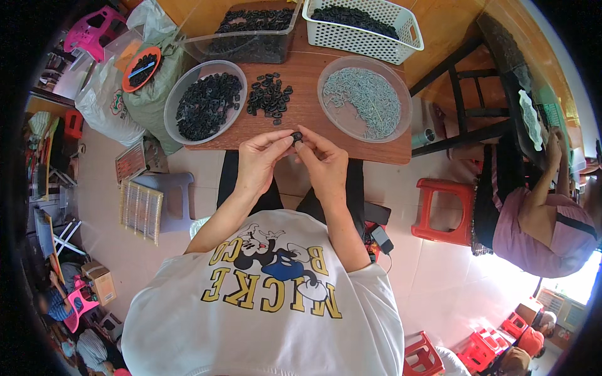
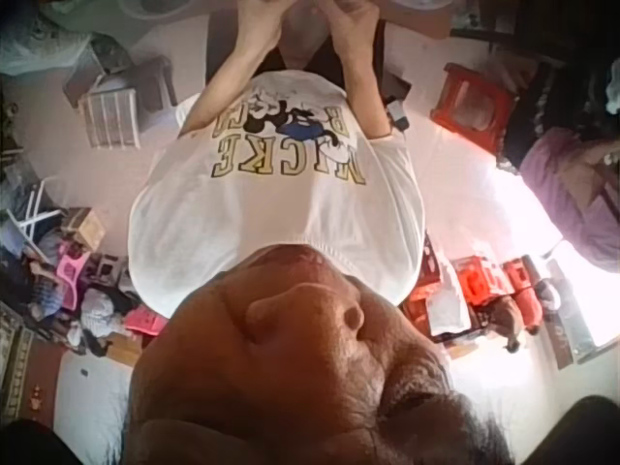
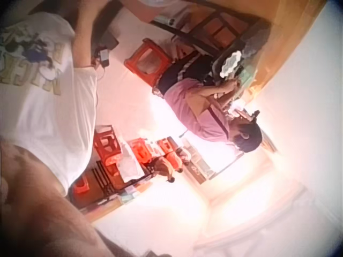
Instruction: The person sits at a table and repeatedly picks up small black plastic components and light-blue fasteners, inserts the fasteners into the components, and places the assembled units into a white basket. The process is continuous and repetitive throughout the clip.
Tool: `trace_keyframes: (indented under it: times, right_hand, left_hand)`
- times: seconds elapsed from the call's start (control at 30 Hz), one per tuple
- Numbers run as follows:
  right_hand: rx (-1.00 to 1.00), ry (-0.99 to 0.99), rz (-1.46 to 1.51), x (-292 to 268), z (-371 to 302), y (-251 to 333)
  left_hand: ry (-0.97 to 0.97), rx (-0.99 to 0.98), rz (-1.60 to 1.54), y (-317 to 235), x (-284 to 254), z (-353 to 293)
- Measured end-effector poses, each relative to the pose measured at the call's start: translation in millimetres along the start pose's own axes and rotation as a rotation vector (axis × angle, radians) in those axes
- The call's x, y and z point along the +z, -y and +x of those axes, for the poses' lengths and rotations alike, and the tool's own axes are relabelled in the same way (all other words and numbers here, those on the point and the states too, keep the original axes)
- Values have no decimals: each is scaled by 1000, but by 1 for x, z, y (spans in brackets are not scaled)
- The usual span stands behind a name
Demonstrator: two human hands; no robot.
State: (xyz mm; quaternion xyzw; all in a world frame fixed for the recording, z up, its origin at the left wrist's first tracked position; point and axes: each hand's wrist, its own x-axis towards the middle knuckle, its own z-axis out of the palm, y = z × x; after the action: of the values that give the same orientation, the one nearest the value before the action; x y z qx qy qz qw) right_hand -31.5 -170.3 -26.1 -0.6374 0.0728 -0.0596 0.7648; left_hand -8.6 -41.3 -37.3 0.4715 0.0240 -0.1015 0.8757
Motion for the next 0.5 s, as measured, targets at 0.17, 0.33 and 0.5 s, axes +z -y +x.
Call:
trace_keyframes:
  times: [0.17, 0.33, 0.5]
  right_hand:
    - [3, 1, 50, -1, 2, -1]
    - [-4, 29, 33, -7, 1, -5]
    - [-6, 73, 5, -9, 0, -4]
  left_hand:
    - [88, 16, 172, -7, -5, -1]
    - [142, 38, 316, -11, -8, 2]
    - [156, 62, 351, -16, -5, -1]
